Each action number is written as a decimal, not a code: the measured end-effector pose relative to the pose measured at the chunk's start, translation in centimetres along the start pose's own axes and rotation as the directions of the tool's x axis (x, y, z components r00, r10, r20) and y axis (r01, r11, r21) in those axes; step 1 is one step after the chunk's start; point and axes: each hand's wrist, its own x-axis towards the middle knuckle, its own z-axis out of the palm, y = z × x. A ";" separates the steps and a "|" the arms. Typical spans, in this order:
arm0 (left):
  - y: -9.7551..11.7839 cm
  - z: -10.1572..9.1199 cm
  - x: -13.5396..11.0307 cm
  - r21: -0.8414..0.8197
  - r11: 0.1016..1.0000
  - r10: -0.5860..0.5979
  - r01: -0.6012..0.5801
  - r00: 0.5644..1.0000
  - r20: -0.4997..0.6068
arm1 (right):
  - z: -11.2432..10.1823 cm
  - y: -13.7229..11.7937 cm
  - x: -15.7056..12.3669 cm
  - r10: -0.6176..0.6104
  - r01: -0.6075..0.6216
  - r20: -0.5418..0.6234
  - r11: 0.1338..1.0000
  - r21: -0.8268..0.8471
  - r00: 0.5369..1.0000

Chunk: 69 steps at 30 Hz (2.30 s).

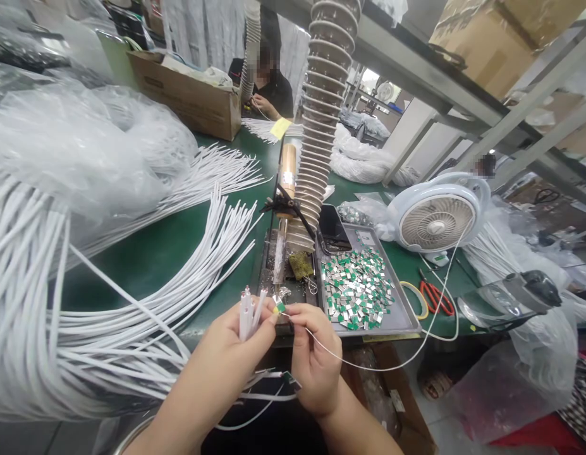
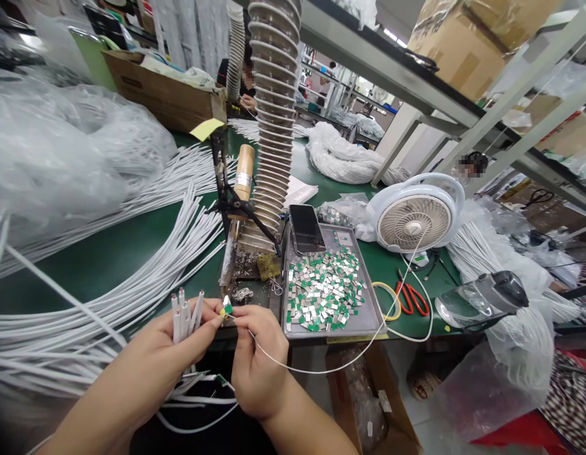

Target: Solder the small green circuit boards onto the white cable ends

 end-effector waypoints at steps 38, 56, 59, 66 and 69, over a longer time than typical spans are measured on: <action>-0.2 -0.5 0.8 -0.118 0.993 -0.032 0.029 0.999 -0.023 | 0.7 0.5 1.1 -0.053 0.053 0.003 0.995 -0.081 0.999; 0.0 -0.4 0.4 -0.132 0.990 -0.051 0.048 0.999 -0.020 | 0.5 0.0 1.0 -0.040 0.043 0.030 0.996 -0.083 0.999; -0.5 -0.3 0.1 -0.142 0.988 -0.067 0.066 0.998 -0.007 | 0.4 0.0 0.8 -0.030 0.032 0.032 0.997 -0.074 0.999; -1.7 0.0 -1.0 -0.133 0.991 -0.012 0.030 0.991 0.134 | 0.1 -0.2 -0.3 0.038 -0.035 0.021 0.995 -0.095 0.999; -1.9 0.1 -1.6 -0.100 0.995 0.048 -0.027 0.976 0.211 | -0.1 -0.5 -0.7 0.057 -0.054 0.076 0.997 -0.052 0.995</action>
